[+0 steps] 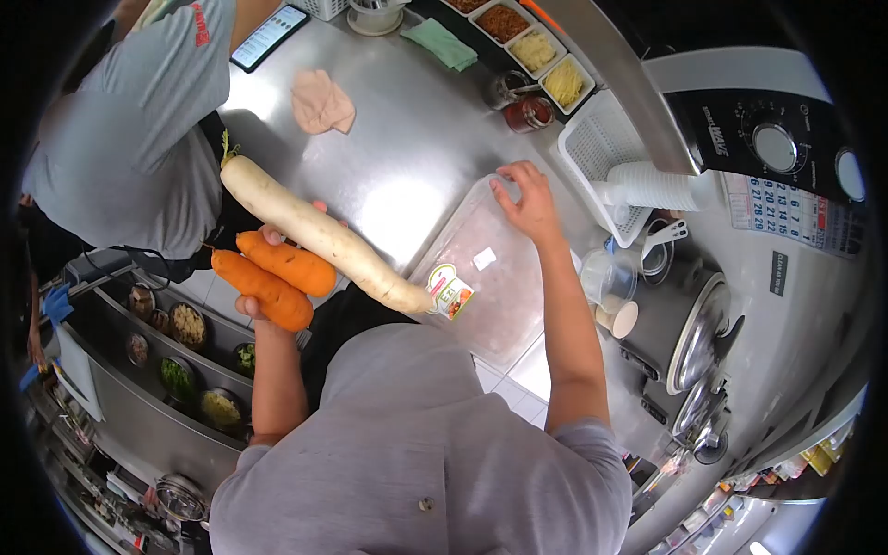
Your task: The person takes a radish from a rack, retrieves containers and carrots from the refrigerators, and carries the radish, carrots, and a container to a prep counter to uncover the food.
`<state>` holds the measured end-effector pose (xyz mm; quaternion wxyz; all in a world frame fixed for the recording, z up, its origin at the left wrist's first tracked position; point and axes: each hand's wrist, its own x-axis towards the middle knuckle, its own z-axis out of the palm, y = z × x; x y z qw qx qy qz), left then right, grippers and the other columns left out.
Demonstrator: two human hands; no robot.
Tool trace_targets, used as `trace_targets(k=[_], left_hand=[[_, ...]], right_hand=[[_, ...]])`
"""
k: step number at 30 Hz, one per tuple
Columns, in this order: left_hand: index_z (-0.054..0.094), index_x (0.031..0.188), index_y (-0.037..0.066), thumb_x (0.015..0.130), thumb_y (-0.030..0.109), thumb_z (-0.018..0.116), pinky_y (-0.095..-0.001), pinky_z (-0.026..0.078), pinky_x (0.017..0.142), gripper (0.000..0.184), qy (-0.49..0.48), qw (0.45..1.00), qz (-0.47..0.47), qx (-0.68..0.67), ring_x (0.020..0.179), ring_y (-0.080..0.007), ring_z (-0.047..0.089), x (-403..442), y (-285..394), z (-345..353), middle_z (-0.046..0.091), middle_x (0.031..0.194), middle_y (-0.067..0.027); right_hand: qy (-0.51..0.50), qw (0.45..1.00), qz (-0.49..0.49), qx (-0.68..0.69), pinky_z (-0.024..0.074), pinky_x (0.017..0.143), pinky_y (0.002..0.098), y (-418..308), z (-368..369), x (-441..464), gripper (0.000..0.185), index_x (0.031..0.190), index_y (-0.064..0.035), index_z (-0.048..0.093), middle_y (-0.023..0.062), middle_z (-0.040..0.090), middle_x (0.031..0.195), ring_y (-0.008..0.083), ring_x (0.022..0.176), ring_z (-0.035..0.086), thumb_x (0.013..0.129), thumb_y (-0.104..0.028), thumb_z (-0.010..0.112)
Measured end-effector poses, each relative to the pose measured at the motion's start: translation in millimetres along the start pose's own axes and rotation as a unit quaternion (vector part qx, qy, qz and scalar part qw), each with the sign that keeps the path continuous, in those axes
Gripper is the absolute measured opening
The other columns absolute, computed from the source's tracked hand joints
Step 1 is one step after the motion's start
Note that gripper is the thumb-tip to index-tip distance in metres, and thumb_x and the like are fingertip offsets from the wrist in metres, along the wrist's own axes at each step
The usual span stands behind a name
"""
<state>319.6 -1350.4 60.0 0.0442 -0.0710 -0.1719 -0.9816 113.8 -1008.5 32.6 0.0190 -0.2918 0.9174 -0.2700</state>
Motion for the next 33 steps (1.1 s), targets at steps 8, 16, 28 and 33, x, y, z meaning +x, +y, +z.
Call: trace_targets(k=[8,16,28,33], left_hand=[[0.052,0.115,0.011,0.056,0.036,0.081,-0.045,0.041,0.103,0.07,0.035,0.999,-0.028,0.017,0.124,-0.0363,0.05,-10,14,-1,0.038,0.145,-0.0243],[0.051,0.117,0.014,0.058,0.038,0.082,-0.0512,0.036,0.107,0.071,-0.057,0.991,-0.108,0.053,0.132,-0.0431,0.042,-14,28,-10,0.038,0.144,-0.0266],[0.05,0.123,0.009,0.057,0.028,0.079,-0.043,0.041,0.104,0.075,-0.047,0.995,-0.084,0.025,0.124,-0.0363,0.05,-57,22,17,0.038,0.143,-0.025],[0.049,0.124,0.009,0.058,0.032,0.08,-0.0425,0.044,0.103,0.076,-0.015,0.996,-0.059,0.063,0.123,-0.0356,0.051,-92,25,25,0.038,0.143,-0.0257]], right_hand=[[0.116,0.991,0.01,-0.058,0.0447,0.089,0.0405,-11,12,-34,0.023,0.107,-0.0053,0.065,0.0136,0.064,0.11,0.0328,0.103,0.059,0.085,-0.013,0.067],[0.337,0.85,0.373,-0.16,0.0461,0.084,0.0411,12,8,-267,0.037,0.112,0.0032,0.058,0.0147,0.061,0.098,0.031,0.097,0.058,0.09,-0.026,0.066],[0.09,0.67,0.528,0.514,0.0406,0.076,0.031,10,4,-324,0.014,0.095,-0.0195,0.053,-0.0055,0.055,0.09,0.0115,0.088,0.051,0.093,-0.027,0.064],[0.087,0.698,0.468,0.535,0.0405,0.075,0.0303,18,8,-333,0.012,0.091,-0.0199,0.05,-0.005,0.054,0.086,0.0116,0.087,0.052,0.091,-0.015,0.06]])
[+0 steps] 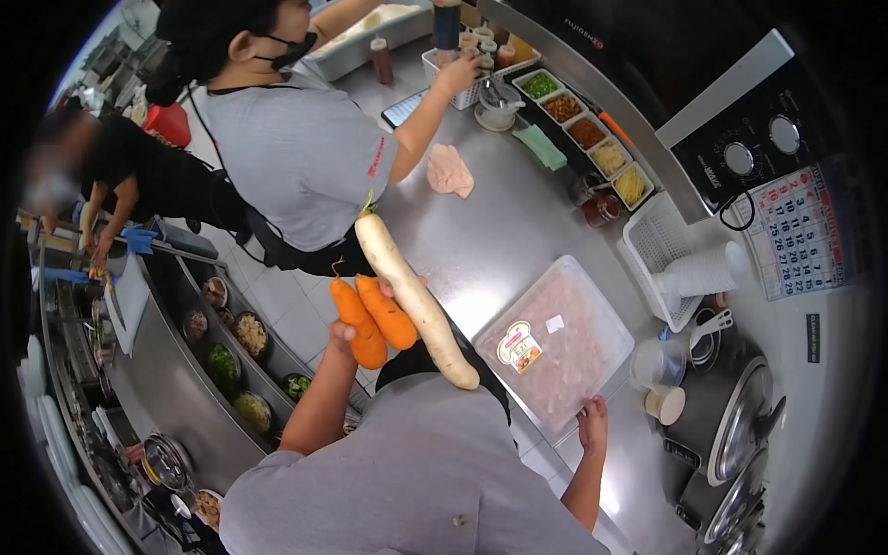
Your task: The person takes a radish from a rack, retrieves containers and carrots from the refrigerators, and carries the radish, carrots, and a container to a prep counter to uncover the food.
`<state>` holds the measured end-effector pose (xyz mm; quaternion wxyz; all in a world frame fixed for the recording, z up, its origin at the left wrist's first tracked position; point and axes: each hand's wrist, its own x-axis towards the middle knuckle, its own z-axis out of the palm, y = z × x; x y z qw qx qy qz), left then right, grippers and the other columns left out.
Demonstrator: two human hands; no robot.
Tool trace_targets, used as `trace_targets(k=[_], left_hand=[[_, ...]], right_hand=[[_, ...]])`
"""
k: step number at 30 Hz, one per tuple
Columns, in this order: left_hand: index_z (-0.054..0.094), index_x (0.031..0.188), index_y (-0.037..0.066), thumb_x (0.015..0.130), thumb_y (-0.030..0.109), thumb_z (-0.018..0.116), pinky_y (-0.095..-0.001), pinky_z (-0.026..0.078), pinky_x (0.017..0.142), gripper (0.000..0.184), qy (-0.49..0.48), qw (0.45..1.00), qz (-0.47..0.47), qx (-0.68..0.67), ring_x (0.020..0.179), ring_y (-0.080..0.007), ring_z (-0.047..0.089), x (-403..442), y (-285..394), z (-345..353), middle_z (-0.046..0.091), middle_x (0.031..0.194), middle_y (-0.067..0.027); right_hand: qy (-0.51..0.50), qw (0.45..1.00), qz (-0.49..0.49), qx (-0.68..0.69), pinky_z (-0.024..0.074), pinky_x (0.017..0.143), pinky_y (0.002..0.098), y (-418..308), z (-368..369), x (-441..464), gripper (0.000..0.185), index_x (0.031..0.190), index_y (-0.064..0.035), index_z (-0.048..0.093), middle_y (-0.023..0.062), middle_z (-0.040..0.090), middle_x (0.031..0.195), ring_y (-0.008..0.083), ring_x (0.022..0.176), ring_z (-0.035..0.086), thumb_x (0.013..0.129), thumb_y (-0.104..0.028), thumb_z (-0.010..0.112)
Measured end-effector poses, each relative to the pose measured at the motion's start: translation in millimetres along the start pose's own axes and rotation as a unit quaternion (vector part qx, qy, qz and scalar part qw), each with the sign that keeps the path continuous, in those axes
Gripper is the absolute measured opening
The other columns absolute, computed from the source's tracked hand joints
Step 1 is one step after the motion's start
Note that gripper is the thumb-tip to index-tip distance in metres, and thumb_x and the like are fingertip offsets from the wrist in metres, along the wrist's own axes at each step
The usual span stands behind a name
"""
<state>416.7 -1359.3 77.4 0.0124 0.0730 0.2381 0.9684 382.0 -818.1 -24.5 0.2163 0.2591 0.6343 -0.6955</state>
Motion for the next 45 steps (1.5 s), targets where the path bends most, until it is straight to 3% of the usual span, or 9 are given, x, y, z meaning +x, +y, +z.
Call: trace_targets(k=[5,7,13,19,22,32,34,39,45], left_hand=[[0.048,0.122,0.012,0.061,0.034,0.079,-0.0465,0.041,0.105,0.072,0.032,0.999,0.037,0.014,0.127,-0.0392,0.047,-34,-2,20,0.034,0.145,-0.0278],[0.047,0.121,0.014,0.063,0.037,0.079,-0.0501,0.039,0.107,0.069,0.035,0.998,0.046,0.03,0.131,-0.0421,0.043,-49,-5,27,0.031,0.147,-0.0289],[0.047,0.124,0.012,0.063,0.033,0.077,-0.0481,0.04,0.107,0.071,0.113,0.986,0.121,0.006,0.13,-0.0401,0.043,-98,-16,68,0.028,0.149,-0.0281],[0.049,0.121,0.016,0.064,0.041,0.075,-0.0537,0.039,0.106,0.068,0.19,0.96,0.204,0.027,0.131,-0.0465,0.041,-169,-12,81,0.029,0.147,-0.0332],[0.046,0.126,0.014,0.065,0.039,0.074,-0.048,0.041,0.105,0.072,0.204,0.94,0.275,0.018,0.125,-0.0403,0.047,-191,-6,89,0.028,0.149,-0.0297],[0.046,0.127,0.012,0.069,0.043,0.07,-0.0478,0.041,0.105,0.07,0.26,0.877,0.392,0.098,0.125,-0.0393,0.047,-294,59,60,0.04,0.141,-0.0277],[0.047,0.126,0.016,0.067,0.044,0.074,-0.0597,0.035,0.108,0.07,0.255,0.873,0.403,0.099,0.135,-0.0459,0.035,-317,84,53,0.028,0.148,-0.0311],[0.046,0.13,0.014,0.069,0.046,0.068,-0.0503,0.037,0.107,0.071,0.266,0.83,0.462,0.162,0.131,-0.0419,0.041,-374,144,45,0.031,0.147,-0.0296],[0.044,0.133,0.011,0.069,0.038,0.071,-0.0481,0.039,0.105,0.074,0.302,0.786,0.51,0.174,0.127,-0.0385,0.044,-454,200,28,0.034,0.147,-0.0253]], right_hand=[[0.011,0.999,-0.027,0.037,0.0431,0.08,0.0324,18,-11,8,0.012,0.09,-0.0163,0.047,-0.0033,0.053,0.087,0.0125,0.084,0.051,0.089,-0.013,0.058],[-0.034,0.986,-0.125,0.102,0.0451,0.092,0.0374,24,-10,10,0.018,0.103,-0.0124,0.054,0.0024,0.059,0.103,0.0187,0.095,0.056,0.087,-0.016,0.06],[-0.036,0.972,0.038,0.23,0.0397,0.108,0.0469,18,11,-1,0.064,0.14,-0.0059,0.043,0.0139,0.053,0.138,0.031,0.127,0.05,0.084,-0.028,0.065],[-0.087,0.963,0.061,0.247,0.0402,0.108,0.0495,33,15,-10,0.071,0.141,-0.0059,0.039,0.0153,0.05,0.139,0.0335,0.128,0.048,0.081,-0.032,0.067],[-0.079,0.958,0.045,0.271,0.0397,0.109,0.0514,48,16,-22,0.072,0.144,-0.0072,0.037,0.0149,0.047,0.142,0.0332,0.13,0.046,0.082,-0.028,0.067],[-0.071,0.978,-0.054,0.19,0.0414,0.107,0.0525,43,74,-127,0.076,0.146,-0.0076,0.033,0.0148,0.045,0.142,0.0341,0.131,0.044,0.081,-0.024,0.069],[-0.073,0.978,-0.045,0.191,0.0424,0.106,0.0525,44,87,-147,0.076,0.146,-0.0066,0.034,0.015,0.047,0.141,0.0342,0.129,0.046,0.08,-0.025,0.069],[-0.105,0.979,-0.048,0.168,0.0464,0.102,0.0519,44,158,-203,0.075,0.142,-0.0036,0.039,0.0163,0.051,0.136,0.0341,0.123,0.052,0.078,-0.026,0.07],[-0.288,0.936,-0.002,0.203,0.0494,0.1,0.0486,46,301,-257,0.076,0.141,0.0,0.038,0.018,0.054,0.132,0.0341,0.119,0.056,0.077,-0.028,0.069]])
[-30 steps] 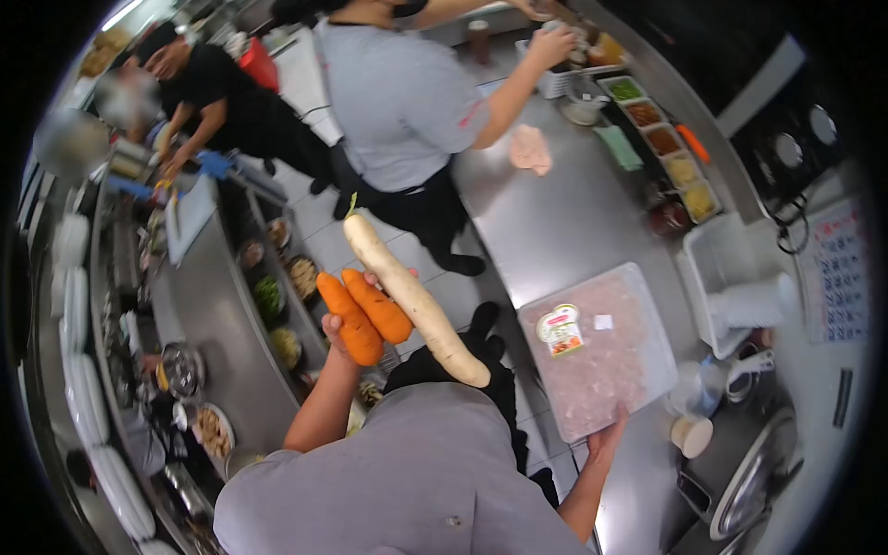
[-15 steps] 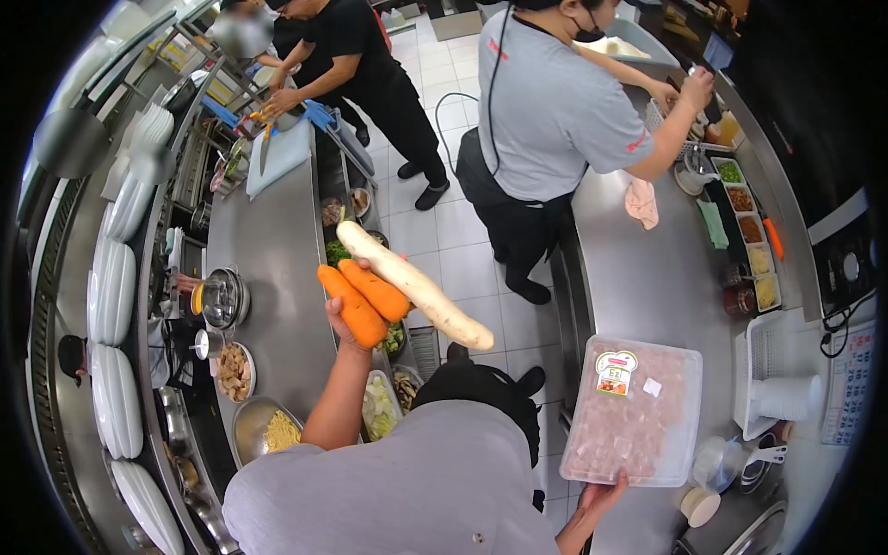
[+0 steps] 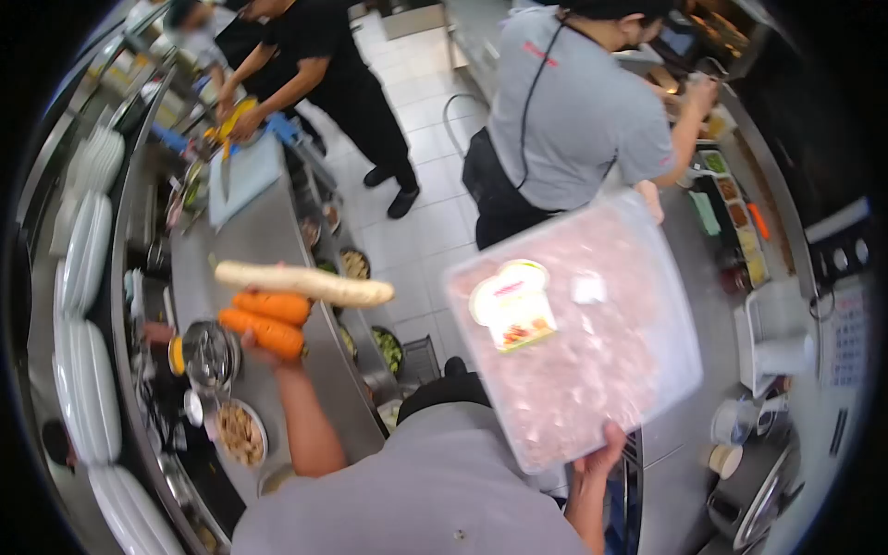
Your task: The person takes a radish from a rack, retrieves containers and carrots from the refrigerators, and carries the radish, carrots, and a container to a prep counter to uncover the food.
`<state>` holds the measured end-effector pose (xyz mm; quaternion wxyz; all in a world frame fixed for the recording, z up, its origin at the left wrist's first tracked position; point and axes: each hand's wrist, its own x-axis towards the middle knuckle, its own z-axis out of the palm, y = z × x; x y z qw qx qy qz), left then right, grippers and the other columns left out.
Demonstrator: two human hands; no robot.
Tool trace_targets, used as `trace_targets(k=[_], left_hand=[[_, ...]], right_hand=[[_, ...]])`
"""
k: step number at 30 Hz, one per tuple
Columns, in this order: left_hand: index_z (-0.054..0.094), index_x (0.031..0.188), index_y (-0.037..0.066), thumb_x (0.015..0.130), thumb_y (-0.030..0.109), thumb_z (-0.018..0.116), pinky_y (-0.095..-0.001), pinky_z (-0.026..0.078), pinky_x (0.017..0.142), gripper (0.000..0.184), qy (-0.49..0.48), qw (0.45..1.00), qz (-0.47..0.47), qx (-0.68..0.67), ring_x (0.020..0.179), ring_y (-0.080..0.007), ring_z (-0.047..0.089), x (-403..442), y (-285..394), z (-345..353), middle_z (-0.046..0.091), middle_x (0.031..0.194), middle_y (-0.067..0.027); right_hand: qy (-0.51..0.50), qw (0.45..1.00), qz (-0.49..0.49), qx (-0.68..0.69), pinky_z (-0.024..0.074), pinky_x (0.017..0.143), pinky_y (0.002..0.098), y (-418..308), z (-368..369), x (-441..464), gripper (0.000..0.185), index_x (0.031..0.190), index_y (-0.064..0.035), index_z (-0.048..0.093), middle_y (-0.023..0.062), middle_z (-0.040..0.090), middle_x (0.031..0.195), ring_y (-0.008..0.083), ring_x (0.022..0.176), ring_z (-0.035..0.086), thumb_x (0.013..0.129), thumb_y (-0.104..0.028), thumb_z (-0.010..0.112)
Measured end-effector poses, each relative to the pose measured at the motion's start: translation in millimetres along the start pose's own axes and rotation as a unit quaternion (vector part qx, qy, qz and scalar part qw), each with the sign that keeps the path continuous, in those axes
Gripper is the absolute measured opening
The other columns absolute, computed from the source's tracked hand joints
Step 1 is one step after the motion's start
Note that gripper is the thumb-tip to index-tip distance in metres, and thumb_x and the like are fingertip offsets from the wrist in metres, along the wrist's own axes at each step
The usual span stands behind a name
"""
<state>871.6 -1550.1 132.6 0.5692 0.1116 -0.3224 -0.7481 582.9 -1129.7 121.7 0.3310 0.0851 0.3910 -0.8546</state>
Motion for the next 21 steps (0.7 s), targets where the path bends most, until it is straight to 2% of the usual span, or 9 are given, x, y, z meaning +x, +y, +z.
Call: trace_targets(k=[2,5,6,10,12,15,21], left_hand=[[0.044,0.133,0.011,0.069,0.037,0.071,-0.0479,0.039,0.105,0.074,0.017,1.0,0.007,0.012,0.127,-0.0381,0.045,-1,13,-19,0.035,0.146,-0.0248],[0.044,0.133,0.011,0.069,0.036,0.071,-0.0478,0.039,0.105,0.074,0.037,0.999,-0.006,0.029,0.126,-0.0376,0.045,-6,17,-44,0.036,0.145,-0.0239],[0.044,0.133,0.011,0.069,0.036,0.071,-0.0477,0.039,0.105,0.074,0.043,0.999,-0.013,0.03,0.126,-0.0374,0.045,-7,15,-51,0.036,0.145,-0.0236],[0.044,0.133,0.011,0.068,0.034,0.072,-0.0475,0.039,0.105,0.074,0.056,0.996,-0.049,0.041,0.126,-0.0367,0.046,1,-1,-73,0.037,0.144,-0.0224],[0.044,0.133,0.011,0.068,0.034,0.072,-0.0473,0.039,0.105,0.074,0.064,0.995,-0.066,0.044,0.125,-0.0363,0.046,11,-12,-83,0.038,0.143,-0.0218],[0.044,0.133,0.011,0.068,0.033,0.072,-0.0472,0.039,0.105,0.074,0.073,0.992,-0.088,0.056,0.125,-0.0358,0.046,25,-36,-88,0.038,0.142,-0.0209],[0.044,0.133,0.011,0.068,0.031,0.073,-0.0468,0.04,0.105,0.074,0.075,0.982,-0.142,0.102,0.124,-0.0348,0.047,125,-48,-88,0.04,0.14,-0.0192]], right_hand=[[-0.04,0.999,0.036,-0.001,0.0492,0.1,0.0485,23,49,17,0.078,0.14,0.0007,0.038,0.0189,0.054,0.13,0.0337,0.118,0.056,0.075,-0.03,0.069],[-0.124,0.984,0.121,-0.026,0.0537,0.094,0.0435,48,103,52,0.075,0.137,0.0014,0.042,0.0176,0.057,0.126,0.0302,0.112,0.061,0.076,-0.031,0.07],[-0.155,0.974,0.166,-0.016,0.0514,0.098,0.0444,60,114,69,0.075,0.137,0.0007,0.042,0.0174,0.057,0.127,0.0294,0.115,0.059,0.077,-0.031,0.071],[-0.253,0.949,0.183,-0.032,0.0468,0.103,0.0477,86,201,123,0.077,0.141,-0.0003,0.037,0.0172,0.054,0.132,0.0305,0.121,0.055,0.079,-0.029,0.071],[-0.301,0.927,0.221,-0.039,0.0436,0.106,0.0483,100,247,151,0.078,0.144,-0.0012,0.034,0.0166,0.051,0.135,0.0304,0.124,0.052,0.08,-0.029,0.07],[-0.343,0.898,0.275,-0.003,0.0413,0.108,0.0484,122,281,200,0.08,0.145,-0.0022,0.032,0.0163,0.049,0.137,0.0302,0.126,0.05,0.079,-0.028,0.07],[-0.364,0.879,0.309,0.013,0.0408,0.107,0.0475,170,376,308,0.079,0.144,-0.002,0.033,0.0168,0.05,0.137,0.0302,0.125,0.051,0.079,-0.03,0.068]])
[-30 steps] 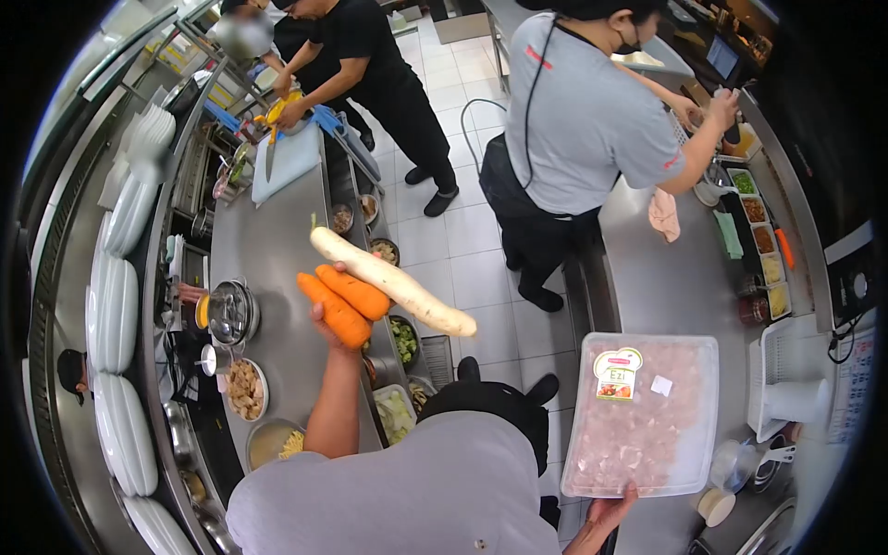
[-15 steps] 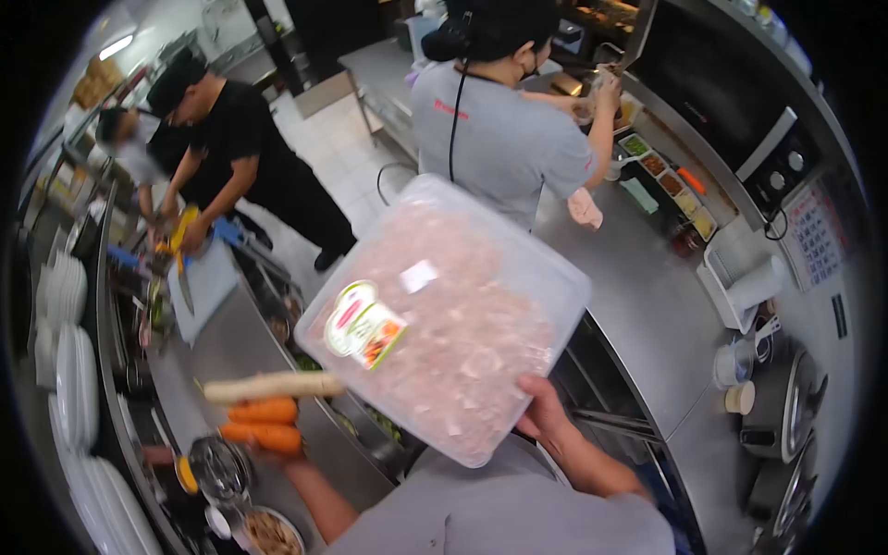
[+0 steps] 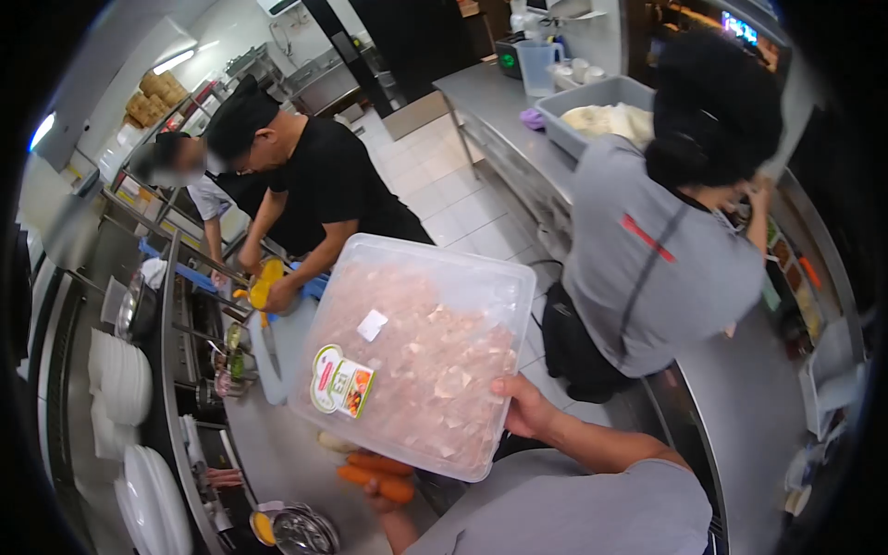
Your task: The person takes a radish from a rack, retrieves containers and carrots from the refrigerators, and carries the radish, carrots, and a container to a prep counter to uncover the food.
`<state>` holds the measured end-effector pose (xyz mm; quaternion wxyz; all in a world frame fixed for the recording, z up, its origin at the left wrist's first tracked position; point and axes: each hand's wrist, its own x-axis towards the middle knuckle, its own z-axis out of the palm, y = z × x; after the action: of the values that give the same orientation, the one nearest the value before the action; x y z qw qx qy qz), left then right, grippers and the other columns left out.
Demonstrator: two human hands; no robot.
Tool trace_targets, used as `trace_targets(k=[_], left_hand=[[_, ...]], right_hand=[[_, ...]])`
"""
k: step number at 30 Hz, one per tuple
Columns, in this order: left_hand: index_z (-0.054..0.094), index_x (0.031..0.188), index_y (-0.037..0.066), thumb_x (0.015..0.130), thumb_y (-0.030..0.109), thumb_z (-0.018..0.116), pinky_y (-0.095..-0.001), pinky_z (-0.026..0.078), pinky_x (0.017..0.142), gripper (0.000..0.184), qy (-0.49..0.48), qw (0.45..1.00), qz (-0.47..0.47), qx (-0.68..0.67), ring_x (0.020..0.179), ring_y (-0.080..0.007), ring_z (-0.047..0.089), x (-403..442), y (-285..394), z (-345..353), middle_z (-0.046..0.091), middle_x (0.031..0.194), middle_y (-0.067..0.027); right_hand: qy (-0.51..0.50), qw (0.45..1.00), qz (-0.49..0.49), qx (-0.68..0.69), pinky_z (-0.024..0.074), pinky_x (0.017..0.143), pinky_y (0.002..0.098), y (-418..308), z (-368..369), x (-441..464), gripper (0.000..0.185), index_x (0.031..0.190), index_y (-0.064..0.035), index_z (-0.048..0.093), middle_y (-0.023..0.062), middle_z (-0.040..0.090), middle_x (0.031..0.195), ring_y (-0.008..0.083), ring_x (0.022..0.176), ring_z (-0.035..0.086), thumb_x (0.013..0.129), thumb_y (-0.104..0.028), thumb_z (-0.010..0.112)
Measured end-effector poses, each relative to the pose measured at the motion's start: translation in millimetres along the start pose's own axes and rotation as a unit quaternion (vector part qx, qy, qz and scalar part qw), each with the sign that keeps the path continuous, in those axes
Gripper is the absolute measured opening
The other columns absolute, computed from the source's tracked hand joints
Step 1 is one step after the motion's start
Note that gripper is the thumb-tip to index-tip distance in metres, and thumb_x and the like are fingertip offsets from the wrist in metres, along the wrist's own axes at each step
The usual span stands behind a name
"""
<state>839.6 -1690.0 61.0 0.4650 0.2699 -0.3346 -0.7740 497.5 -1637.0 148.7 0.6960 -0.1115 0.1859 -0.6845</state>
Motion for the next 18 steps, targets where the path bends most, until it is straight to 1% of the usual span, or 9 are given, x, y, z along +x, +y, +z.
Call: trace_targets(k=[2,6,9,10,12,14,16,17,18], left_hand=[[0.044,0.133,0.01,0.068,0.03,0.073,-0.0467,0.04,0.105,0.074,-0.015,1.0,-0.02,0.014,0.124,-0.0344,0.047,39,9,6,0.041,0.14,-0.0186],[0.044,0.132,0.01,0.068,0.029,0.073,-0.0464,0.04,0.104,0.074,-0.067,0.995,-0.063,0.032,0.123,-0.0337,0.048,141,12,24,0.042,0.138,-0.0174],[0.044,0.132,0.01,0.067,0.028,0.074,-0.0462,0.04,0.104,0.074,-0.119,0.987,-0.107,0.029,0.123,-0.0332,0.048,224,-4,38,0.043,0.137,-0.0165],[0.044,0.132,0.01,0.067,0.026,0.074,-0.0455,0.04,0.104,0.074,-0.13,0.983,-0.127,0.025,0.122,-0.0319,0.049,251,-12,41,0.044,0.134,-0.0147],[0.043,0.132,0.009,0.067,0.021,0.074,-0.0435,0.042,0.103,0.074,-0.153,0.97,-0.187,0.019,0.119,-0.0281,0.051,310,-26,44,0.048,0.124,-0.0093],[0.042,0.133,0.008,0.067,0.021,0.073,-0.0404,0.044,0.1,0.074,-0.191,0.963,-0.184,0.047,0.114,-0.0249,0.053,368,-42,56,0.05,0.117,-0.0075],[0.042,0.133,0.008,0.068,0.02,0.073,-0.038,0.045,0.098,0.073,-0.269,0.938,-0.215,0.032,0.109,-0.023,0.055,421,-55,81,0.051,0.115,-0.0078],[0.041,0.133,0.008,0.069,0.019,0.072,-0.0379,0.046,0.097,0.072,-0.29,0.927,-0.239,0.013,0.108,-0.0228,0.055,443,-62,94,0.052,0.115,-0.0079],[0.041,0.134,0.007,0.071,0.019,0.071,-0.0378,0.047,0.096,0.071,-0.312,0.914,-0.259,-0.002,0.107,-0.0225,0.055,464,-67,104,0.052,0.114,-0.008]], right_hand=[[-0.008,1.0,-0.014,-0.003,0.0415,0.107,0.0471,-16,-1,33,0.078,0.144,-0.0012,0.034,0.017,0.05,0.136,0.03,0.125,0.051,0.08,-0.03,0.067],[0.035,0.997,-0.072,-0.014,0.0429,0.106,0.0461,-61,-15,95,0.076,0.142,0.0002,0.035,0.0173,0.051,0.134,0.0299,0.124,0.052,0.079,-0.027,0.067],[0.122,0.979,-0.157,-0.044,0.0443,0.105,0.0458,-91,-27,130,0.074,0.141,0.0001,0.036,0.0163,0.053,0.131,0.0298,0.121,0.054,0.079,-0.026,0.068],[0.125,0.978,-0.162,-0.05,0.0443,0.105,0.0458,-103,-33,143,0.074,0.141,0.0001,0.036,0.0163,0.053,0.131,0.0298,0.121,0.054,0.079,-0.026,0.068],[0.161,0.957,-0.233,-0.063,0.0455,0.103,0.0459,-119,-43,169,0.073,0.14,-0.0002,0.037,0.0165,0.053,0.131,0.0289,0.121,0.054,0.079,-0.026,0.068],[0.187,0.949,-0.246,-0.068,0.0437,0.105,0.0452,-136,-42,196,0.072,0.14,-0.0006,0.038,0.0152,0.053,0.132,0.0278,0.123,0.053,0.08,-0.026,0.069],[0.226,0.922,-0.309,-0.066,0.0412,0.107,0.0447,-152,-59,220,0.071,0.14,-0.0013,0.038,0.013,0.054,0.132,0.0274,0.124,0.052,0.081,-0.027,0.068],[0.237,0.917,-0.311,-0.076,0.0412,0.107,0.0447,-162,-61,232,0.071,0.14,-0.0013,0.038,0.013,0.054,0.132,0.0274,0.124,0.052,0.081,-0.027,0.068],[0.247,0.901,-0.348,-0.083,0.0405,0.107,0.0447,-171,-62,250,0.071,0.14,-0.0013,0.039,0.0134,0.053,0.133,0.0284,0.124,0.051,0.081,-0.028,0.068]])
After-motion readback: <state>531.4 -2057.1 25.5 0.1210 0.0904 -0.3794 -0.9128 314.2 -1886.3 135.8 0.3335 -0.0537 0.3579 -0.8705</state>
